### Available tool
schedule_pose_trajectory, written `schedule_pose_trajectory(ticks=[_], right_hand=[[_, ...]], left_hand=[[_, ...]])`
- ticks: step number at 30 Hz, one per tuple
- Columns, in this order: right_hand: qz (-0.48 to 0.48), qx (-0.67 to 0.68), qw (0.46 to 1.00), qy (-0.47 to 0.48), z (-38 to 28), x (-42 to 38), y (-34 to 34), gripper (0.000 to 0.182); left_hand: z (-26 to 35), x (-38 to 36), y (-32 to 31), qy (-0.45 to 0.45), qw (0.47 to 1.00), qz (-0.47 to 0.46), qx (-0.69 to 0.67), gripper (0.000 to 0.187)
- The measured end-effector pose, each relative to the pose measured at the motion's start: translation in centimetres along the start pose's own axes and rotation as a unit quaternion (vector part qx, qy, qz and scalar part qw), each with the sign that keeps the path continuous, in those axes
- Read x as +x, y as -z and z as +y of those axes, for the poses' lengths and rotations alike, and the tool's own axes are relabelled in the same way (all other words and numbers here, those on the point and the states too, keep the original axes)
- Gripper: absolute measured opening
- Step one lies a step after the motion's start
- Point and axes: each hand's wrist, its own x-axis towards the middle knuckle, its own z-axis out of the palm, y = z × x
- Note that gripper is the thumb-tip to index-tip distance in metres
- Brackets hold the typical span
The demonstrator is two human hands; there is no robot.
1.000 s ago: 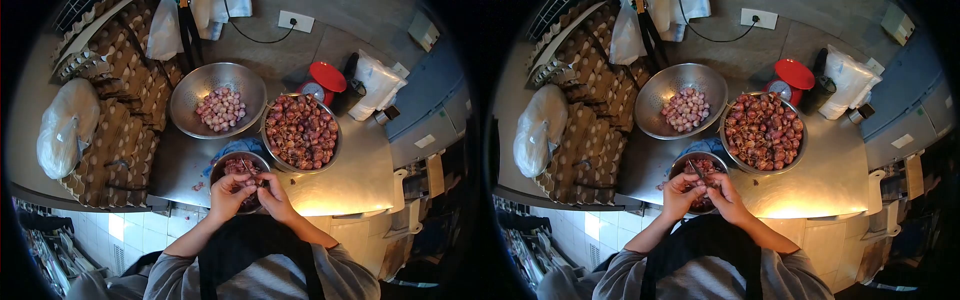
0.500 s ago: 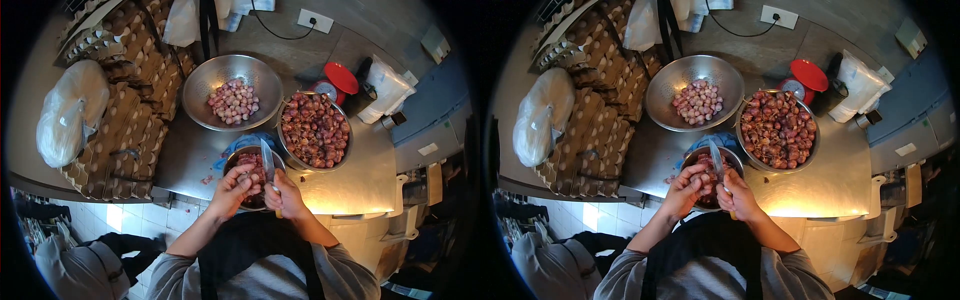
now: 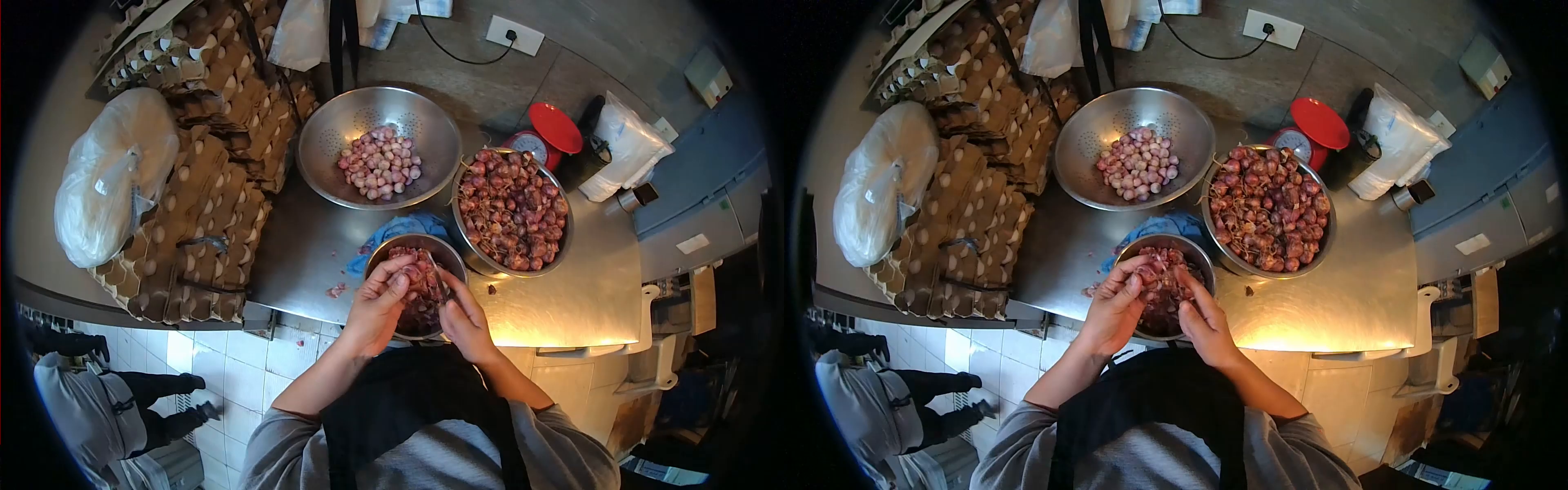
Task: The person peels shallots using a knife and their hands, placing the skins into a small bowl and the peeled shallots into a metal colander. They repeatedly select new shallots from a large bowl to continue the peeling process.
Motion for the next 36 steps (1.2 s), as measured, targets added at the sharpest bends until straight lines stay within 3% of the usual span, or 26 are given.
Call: schedule_pose_trajectory(ticks=[3,11,15,19,25,27,33,36], right_hand=[[0.012,-0.171,0.983,0.072,0.2,-0.4,-0.3,0.045],[0.017,-0.342,0.926,0.160,-2.0,-1.3,-1.6,0.047],[0.012,-0.311,0.944,0.112,-2.1,-1.9,-1.3,0.047],[0.036,-0.311,0.939,0.145,-1.0,-1.9,-1.4,0.046],[0.061,-0.183,0.969,0.157,1.9,-0.5,-2.0,0.038],[0.054,-0.207,0.960,0.179,2.5,0.4,-1.9,0.035],[0.031,0.005,0.999,0.016,3.7,1.4,-2.1,0.028],[0.038,-0.019,0.999,-0.003,2.5,1.9,-3.5,0.022]], left_hand=[[-0.6,-0.4,-0.2,-0.003,1.000,-0.003,-0.007,0.028],[-1.3,-1.7,-0.9,-0.039,0.999,-0.005,0.022,0.028],[-1.6,-2.0,-1.3,-0.030,0.999,-0.001,0.021,0.028],[-2.0,-2.1,-0.6,-0.042,0.998,-0.012,0.045,0.025],[-3.3,-2.3,0.3,-0.127,0.980,0.059,0.138,0.019],[-2.8,-2.4,0.3,-0.122,0.980,0.056,0.150,0.018],[-4.0,-2.3,3.2,-0.158,0.979,0.018,0.130,0.025],[-3.2,-2.4,3.2,-0.163,0.980,0.029,0.112,0.029]])
